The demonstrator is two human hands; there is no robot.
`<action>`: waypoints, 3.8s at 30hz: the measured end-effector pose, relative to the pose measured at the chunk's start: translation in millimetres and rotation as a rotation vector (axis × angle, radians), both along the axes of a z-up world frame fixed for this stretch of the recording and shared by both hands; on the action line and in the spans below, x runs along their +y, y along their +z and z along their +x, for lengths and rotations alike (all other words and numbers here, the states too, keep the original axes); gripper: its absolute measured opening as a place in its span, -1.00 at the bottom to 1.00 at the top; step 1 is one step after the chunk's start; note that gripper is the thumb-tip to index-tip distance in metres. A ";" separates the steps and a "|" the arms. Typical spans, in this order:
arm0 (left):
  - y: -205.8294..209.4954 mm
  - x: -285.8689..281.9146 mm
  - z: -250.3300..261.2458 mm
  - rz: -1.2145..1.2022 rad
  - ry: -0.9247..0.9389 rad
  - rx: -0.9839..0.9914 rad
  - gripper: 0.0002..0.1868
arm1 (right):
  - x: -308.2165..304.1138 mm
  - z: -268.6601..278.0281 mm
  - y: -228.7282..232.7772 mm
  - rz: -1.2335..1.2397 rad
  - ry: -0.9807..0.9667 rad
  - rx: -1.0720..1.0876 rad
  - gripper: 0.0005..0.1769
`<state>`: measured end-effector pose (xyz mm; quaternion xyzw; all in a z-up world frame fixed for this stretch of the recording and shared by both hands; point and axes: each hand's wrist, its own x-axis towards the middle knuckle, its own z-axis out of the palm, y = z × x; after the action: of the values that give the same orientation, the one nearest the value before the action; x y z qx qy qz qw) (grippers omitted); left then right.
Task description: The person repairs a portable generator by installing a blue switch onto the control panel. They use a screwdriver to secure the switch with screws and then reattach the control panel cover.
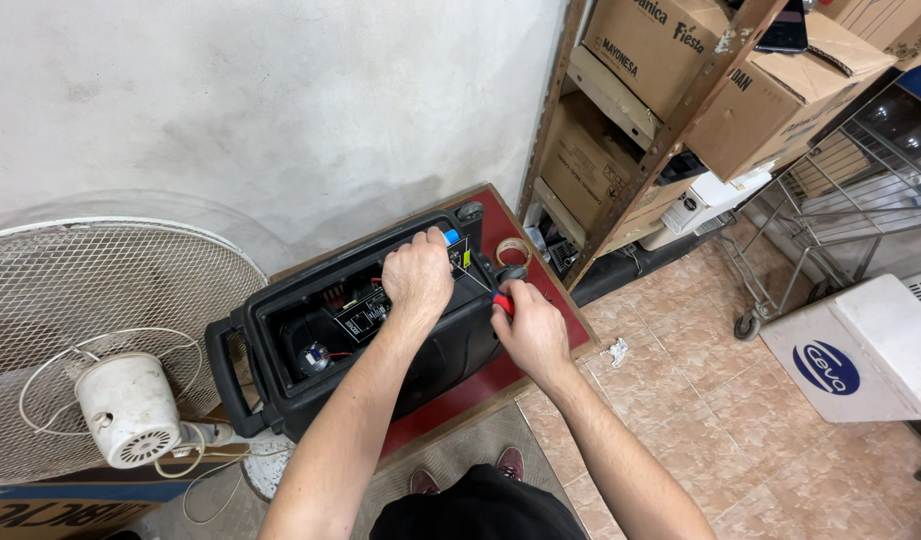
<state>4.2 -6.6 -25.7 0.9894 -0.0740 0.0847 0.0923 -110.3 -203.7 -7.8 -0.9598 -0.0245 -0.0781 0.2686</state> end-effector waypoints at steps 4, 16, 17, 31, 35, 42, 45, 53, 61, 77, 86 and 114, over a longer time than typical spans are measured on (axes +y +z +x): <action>17.6 -1.3 -6.1 0.001 -0.008 0.023 -0.22 | 4.5 -6.3 -5.9 -0.054 0.009 -0.080 -0.65; 38.9 -7.5 -9.1 0.038 -0.037 0.048 -0.51 | 3.3 -11.1 -28.4 -0.114 -0.009 -0.114 -0.68; 42.4 -7.8 -9.4 0.036 -0.070 0.054 -0.55 | 2.4 -10.9 -32.4 -0.112 -0.011 -0.122 -0.67; 78.4 2.0 -8.7 -0.072 -0.174 0.294 -0.45 | 4.2 -10.7 -47.8 -0.106 -0.024 -0.174 -0.67; 84.9 1.8 -12.4 -0.114 -0.175 0.268 -0.45 | 5.9 -10.3 -51.8 -0.105 -0.025 -0.187 -0.66; 89.8 6.5 -11.9 -0.180 -0.149 0.335 -0.47 | 10.2 -9.7 -49.8 0.044 -0.102 -0.095 -0.61; 95.8 6.3 -14.1 -0.196 -0.147 0.347 -0.48 | -4.7 12.5 -69.0 0.348 -0.148 0.080 -0.65; 94.4 2.1 -18.3 -0.142 -0.172 0.314 -0.48 | -0.1 109.8 -65.4 0.890 -0.013 0.134 -0.80; 92.4 3.7 -11.9 -0.106 -0.174 0.319 -0.42 | 16.9 142.8 -70.3 1.130 0.148 0.313 -0.75; 106.3 -2.6 -12.9 -0.091 -0.108 0.348 -0.39 | 8.8 168.8 -2.9 0.896 0.512 0.400 -0.80; 105.1 -1.3 -6.0 -0.070 -0.107 0.367 -0.37 | 7.0 176.0 -7.7 0.845 0.587 0.393 -0.76; 87.3 3.7 -4.2 0.024 -0.154 0.273 -0.49 | 7.6 173.4 -39.0 0.915 0.486 0.370 -0.72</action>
<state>0.0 -2.9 61.6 0.9841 -0.1372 -0.0588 0.0958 63.1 -196.2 -46.8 -0.7093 -0.1613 0.1536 0.6688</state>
